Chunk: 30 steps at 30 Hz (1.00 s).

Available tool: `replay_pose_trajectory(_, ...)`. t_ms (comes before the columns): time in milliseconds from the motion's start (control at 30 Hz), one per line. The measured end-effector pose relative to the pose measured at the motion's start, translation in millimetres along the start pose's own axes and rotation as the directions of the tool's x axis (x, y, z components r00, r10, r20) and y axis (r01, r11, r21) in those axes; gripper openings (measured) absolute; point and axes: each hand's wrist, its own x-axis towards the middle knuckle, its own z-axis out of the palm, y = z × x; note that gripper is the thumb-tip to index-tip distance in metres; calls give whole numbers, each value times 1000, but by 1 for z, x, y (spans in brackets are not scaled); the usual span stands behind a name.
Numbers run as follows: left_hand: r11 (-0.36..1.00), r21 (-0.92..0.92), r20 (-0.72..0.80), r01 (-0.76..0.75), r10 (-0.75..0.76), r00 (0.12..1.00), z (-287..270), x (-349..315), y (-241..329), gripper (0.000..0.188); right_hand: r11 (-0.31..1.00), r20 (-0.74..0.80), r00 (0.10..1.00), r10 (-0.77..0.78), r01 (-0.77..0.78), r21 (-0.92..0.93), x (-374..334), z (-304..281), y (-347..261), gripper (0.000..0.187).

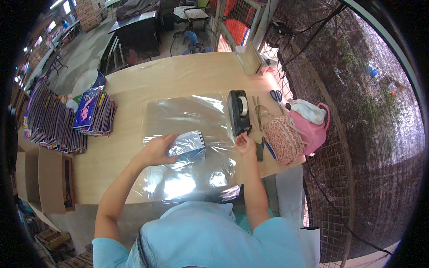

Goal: The person wraps spiral-bound notebooks in clear plastic sleeves on a wooden table. They place a notebook into a sleeve, fold the plastic over the edges, and smooth it down. The person repeats this process for several notebooks, occasionally retrieving more from a nearby cardboard box.

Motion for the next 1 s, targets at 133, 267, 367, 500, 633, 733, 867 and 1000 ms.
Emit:
replay_pose_trajectory(133,998,60,0,-14,14,1000,2,1,-4,68,977,79,993,-92,75,199,-11,7,39,10)
replay_pose_trajectory(267,998,56,-1,-32,32,999,5,-1,-10,70,868,566,739,-366,490,-79,-157,72,68,14)
replay_pose_trajectory(367,996,76,-4,-54,54,999,4,1,-7,73,755,554,770,-318,559,-343,-212,109,110,23)
replay_pose_trajectory(500,991,74,13,-115,114,993,4,7,-8,73,542,419,833,-362,554,-632,-169,96,145,30)
replay_pose_trajectory(633,989,139,-115,42,-26,993,17,4,12,70,0,511,740,-438,568,-823,-134,55,157,37)
replay_pose_trajectory(733,981,175,-137,77,-53,989,23,-22,29,62,779,318,940,121,108,-618,-121,8,126,42)
replay_pose_trajectory(867,845,414,-219,-338,453,864,49,-66,62,37,835,533,648,543,-354,-421,-190,76,68,69)
replay_pose_trajectory(1000,720,634,-224,-282,520,825,18,-118,92,25,886,703,545,457,-346,-309,-191,107,111,71)
